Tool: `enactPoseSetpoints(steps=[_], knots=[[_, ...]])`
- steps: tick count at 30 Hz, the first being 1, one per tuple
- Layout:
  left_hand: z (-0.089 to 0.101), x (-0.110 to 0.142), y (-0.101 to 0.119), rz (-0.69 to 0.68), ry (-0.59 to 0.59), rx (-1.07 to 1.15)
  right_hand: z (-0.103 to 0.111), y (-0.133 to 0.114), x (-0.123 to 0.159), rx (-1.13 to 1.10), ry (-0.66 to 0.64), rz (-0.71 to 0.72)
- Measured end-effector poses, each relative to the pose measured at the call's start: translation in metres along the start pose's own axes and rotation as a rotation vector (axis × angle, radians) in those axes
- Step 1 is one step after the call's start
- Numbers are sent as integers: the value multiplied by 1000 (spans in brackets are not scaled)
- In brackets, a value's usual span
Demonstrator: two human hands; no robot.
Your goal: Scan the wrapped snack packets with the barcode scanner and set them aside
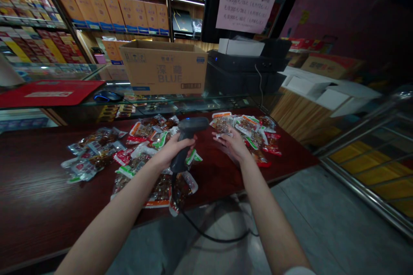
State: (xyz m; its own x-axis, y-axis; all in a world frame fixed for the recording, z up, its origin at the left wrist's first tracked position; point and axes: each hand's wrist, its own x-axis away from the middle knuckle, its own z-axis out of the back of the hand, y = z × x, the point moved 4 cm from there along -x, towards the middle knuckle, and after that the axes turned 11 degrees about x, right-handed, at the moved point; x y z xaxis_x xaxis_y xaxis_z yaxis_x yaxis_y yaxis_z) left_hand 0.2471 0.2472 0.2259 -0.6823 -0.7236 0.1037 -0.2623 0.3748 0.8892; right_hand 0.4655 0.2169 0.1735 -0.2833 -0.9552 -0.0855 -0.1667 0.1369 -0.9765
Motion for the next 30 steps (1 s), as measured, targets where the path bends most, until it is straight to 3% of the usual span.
enactPoseSetpoints(steps=[13, 17, 21, 25, 27, 30], knots=[[-1, -2, 1, -26, -36, 27, -7, 0, 4, 78, 5, -28], [4, -2, 2, -50, -20, -31, -1, -3, 2, 126, 72, 60], [17, -6, 5, -129, 62, -129, 31, -25, -2, 347, 261, 227], [31, -11, 11, -171, 143, -141, 78, -62, -1, 966, 594, 495], [36, -12, 14, -172, 159, -128, 97, -67, -5, 1243, 667, 455], [41, -14, 15, -158, 172, -157, 121, -54, -14, 1426, 687, 229]])
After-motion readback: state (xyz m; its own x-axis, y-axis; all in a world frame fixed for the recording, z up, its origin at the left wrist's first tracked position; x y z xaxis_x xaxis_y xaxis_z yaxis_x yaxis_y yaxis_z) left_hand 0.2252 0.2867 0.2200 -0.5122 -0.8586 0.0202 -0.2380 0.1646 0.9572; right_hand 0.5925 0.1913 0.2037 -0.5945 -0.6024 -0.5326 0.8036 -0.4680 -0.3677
